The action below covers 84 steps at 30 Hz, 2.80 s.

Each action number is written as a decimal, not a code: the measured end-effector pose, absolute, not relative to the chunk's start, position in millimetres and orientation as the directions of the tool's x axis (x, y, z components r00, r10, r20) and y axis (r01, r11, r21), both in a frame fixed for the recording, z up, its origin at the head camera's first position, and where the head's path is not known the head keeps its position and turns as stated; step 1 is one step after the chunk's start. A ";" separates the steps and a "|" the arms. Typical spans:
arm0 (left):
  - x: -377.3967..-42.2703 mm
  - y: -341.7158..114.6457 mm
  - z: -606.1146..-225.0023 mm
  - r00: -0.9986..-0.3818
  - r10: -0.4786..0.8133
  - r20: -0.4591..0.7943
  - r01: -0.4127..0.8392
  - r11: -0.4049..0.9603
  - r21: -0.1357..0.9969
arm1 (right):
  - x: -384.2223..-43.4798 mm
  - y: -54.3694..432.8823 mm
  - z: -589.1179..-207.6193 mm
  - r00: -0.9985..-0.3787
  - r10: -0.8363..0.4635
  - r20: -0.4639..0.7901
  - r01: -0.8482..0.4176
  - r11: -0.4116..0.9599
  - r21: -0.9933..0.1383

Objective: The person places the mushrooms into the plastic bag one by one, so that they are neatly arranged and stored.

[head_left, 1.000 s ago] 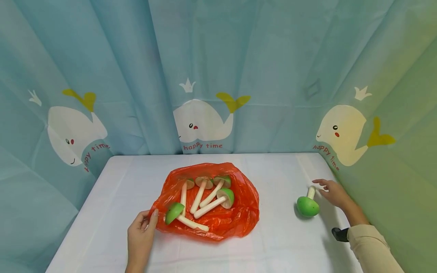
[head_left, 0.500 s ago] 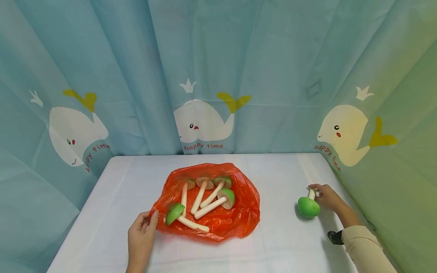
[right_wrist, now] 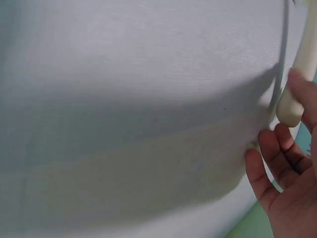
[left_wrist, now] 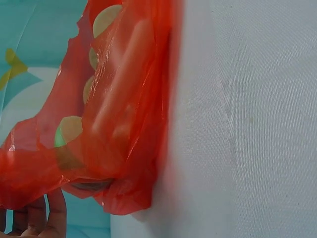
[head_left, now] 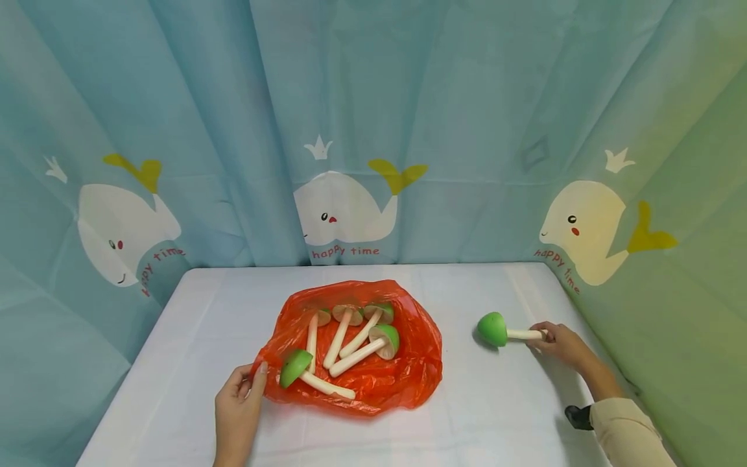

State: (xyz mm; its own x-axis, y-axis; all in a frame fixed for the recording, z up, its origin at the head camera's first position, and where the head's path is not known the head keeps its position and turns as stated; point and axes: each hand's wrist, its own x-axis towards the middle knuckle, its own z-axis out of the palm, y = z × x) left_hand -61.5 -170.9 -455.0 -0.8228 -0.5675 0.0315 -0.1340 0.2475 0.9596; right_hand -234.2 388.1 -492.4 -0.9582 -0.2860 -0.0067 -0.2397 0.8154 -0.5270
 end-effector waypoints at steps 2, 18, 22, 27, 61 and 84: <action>-61.7 -170.8 -455.8 -0.822 -0.569 0.027 -0.136 0.242 0.961 | -231.7 386.2 -492.2 -0.967 -0.249 -0.054 -0.182 0.821 -0.541; -61.4 -170.4 -457.4 -0.819 -0.573 0.025 -0.131 0.229 0.965 | -212.3 364.0 -497.6 -0.943 -0.282 -0.174 -0.067 0.676 -0.734; -61.6 -170.7 -460.4 -0.817 -0.575 0.035 -0.120 0.230 0.966 | -208.3 356.3 -498.3 -0.936 -0.291 -0.197 -0.041 0.649 -0.760; -61.7 -170.5 -462.4 -0.815 -0.578 0.051 -0.106 0.235 0.966 | -205.3 344.7 -497.2 -0.923 -0.287 -0.256 0.050 0.570 -0.820; -59.3 -168.8 -457.0 -0.795 -0.602 0.077 -0.094 0.247 0.964 | -185.4 261.0 -483.1 -0.946 -0.321 0.049 -0.064 0.037 -0.997; -60.5 -169.1 -455.7 -0.801 -0.596 0.053 -0.105 0.227 0.968 | -173.5 188.6 -454.7 -0.829 -0.542 0.140 -0.212 0.073 -0.974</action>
State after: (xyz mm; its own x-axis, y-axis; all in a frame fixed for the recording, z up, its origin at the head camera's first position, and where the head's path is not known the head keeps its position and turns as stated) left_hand -60.5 -169.1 -455.7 -0.8011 -0.5963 0.0529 -0.1050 0.2269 0.9682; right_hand -173.5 188.6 -454.7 -0.8288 -0.5417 0.1402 -0.2124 0.0729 -0.9745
